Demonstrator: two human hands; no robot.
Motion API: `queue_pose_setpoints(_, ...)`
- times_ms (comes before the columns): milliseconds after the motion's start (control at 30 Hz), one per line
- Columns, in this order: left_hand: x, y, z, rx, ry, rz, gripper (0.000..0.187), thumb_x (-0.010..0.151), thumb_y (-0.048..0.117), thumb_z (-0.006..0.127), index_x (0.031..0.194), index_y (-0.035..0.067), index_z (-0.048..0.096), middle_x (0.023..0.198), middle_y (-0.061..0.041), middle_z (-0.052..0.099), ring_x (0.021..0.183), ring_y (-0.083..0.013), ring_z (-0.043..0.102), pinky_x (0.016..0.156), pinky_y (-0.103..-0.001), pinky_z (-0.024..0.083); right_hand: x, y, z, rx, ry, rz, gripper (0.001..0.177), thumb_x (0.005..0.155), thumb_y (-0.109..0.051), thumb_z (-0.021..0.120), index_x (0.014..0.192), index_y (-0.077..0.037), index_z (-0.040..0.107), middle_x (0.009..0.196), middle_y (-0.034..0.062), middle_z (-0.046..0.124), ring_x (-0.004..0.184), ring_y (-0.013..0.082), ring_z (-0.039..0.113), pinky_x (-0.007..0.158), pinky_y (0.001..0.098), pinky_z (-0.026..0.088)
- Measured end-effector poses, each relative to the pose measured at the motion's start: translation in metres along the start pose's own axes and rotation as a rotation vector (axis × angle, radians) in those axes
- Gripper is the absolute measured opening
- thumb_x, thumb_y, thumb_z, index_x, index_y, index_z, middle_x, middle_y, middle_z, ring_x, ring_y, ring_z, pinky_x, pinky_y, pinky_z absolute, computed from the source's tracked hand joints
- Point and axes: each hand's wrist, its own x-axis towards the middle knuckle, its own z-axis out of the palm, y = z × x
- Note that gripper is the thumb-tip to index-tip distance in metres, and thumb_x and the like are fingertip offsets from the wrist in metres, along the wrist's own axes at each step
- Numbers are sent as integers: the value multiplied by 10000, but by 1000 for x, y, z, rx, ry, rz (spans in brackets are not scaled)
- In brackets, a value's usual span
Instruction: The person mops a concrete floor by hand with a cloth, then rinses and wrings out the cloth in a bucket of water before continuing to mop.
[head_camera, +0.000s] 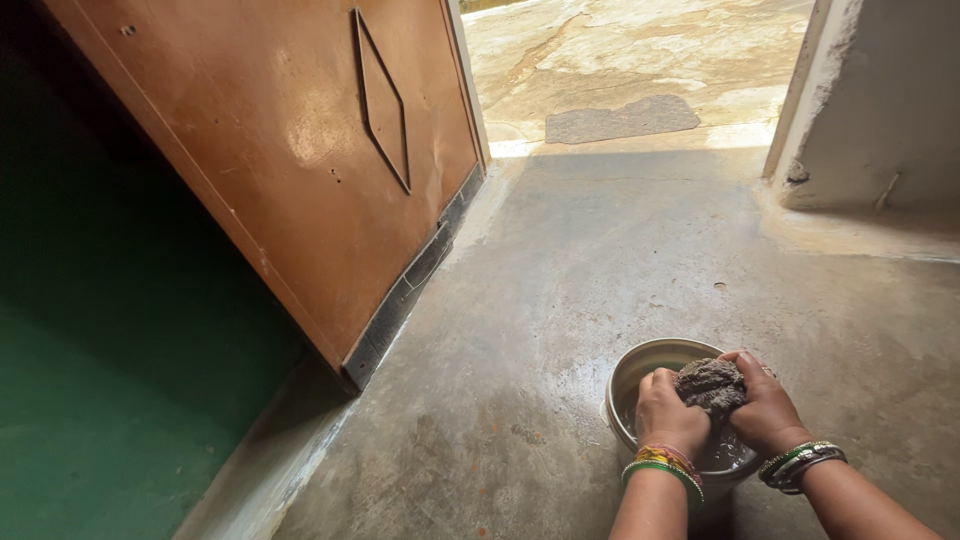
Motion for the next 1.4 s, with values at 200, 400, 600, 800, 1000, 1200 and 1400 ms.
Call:
queue_pose_setpoints(200,18,-26,11,-193,114,-35,460,811,118,637,1246,28,518,1205,-249,647,1148,-401,646,1034,-445,505,-8,-42,0,-504,-391,88,1074,694,-184,866,1527,-401,223,1211,127,704,1199,328,668,1067,434,479)
queue_pose_setpoints(400,14,-13,2,-255,48,57,613,771,168,629,1346,107,426,1174,-238,665,1096,-391,688,996,-426,532,-8,-58,-8,-469,-450,130,1189,684,-195,830,1578,-488,103,1273,103,731,1221,301,693,1093,401,502)
queue_pose_setpoints(600,-10,6,-22,55,-280,258,999,768,215,698,1628,146,195,1395,-305,520,1264,-423,564,1100,-432,459,-5,-43,-4,-423,-374,250,1112,731,-193,772,1614,-513,177,1234,114,769,1205,306,720,1044,414,554)
queue_pose_setpoints(800,-8,12,-35,482,-268,537,900,880,98,616,1671,207,203,1502,-288,442,1373,-456,492,1138,-477,434,0,-32,3,-304,-248,204,934,696,-320,882,1509,-262,428,1239,161,723,1197,341,681,998,436,555)
queue_pose_setpoints(1000,-28,55,-39,1110,-379,754,693,981,274,490,1534,491,135,1721,13,-6,1529,-450,152,1095,-581,365,16,33,17,-67,-420,249,518,789,-243,799,1255,-87,634,1150,145,782,1075,285,759,918,425,620)
queue_pose_setpoints(1200,12,15,-19,1080,-140,1153,804,961,342,508,1643,364,81,1752,28,115,1555,-395,273,1283,-494,363,42,75,17,111,-543,42,492,728,-84,815,1197,-83,665,1093,53,732,1013,172,710,856,356,602)
queue_pose_setpoints(1400,29,-11,-17,904,-177,1104,653,975,222,539,1598,198,344,1593,-124,458,1266,-397,602,1018,-435,576,45,48,17,150,-705,140,443,633,25,821,1057,-9,698,976,153,804,939,227,699,813,393,634)
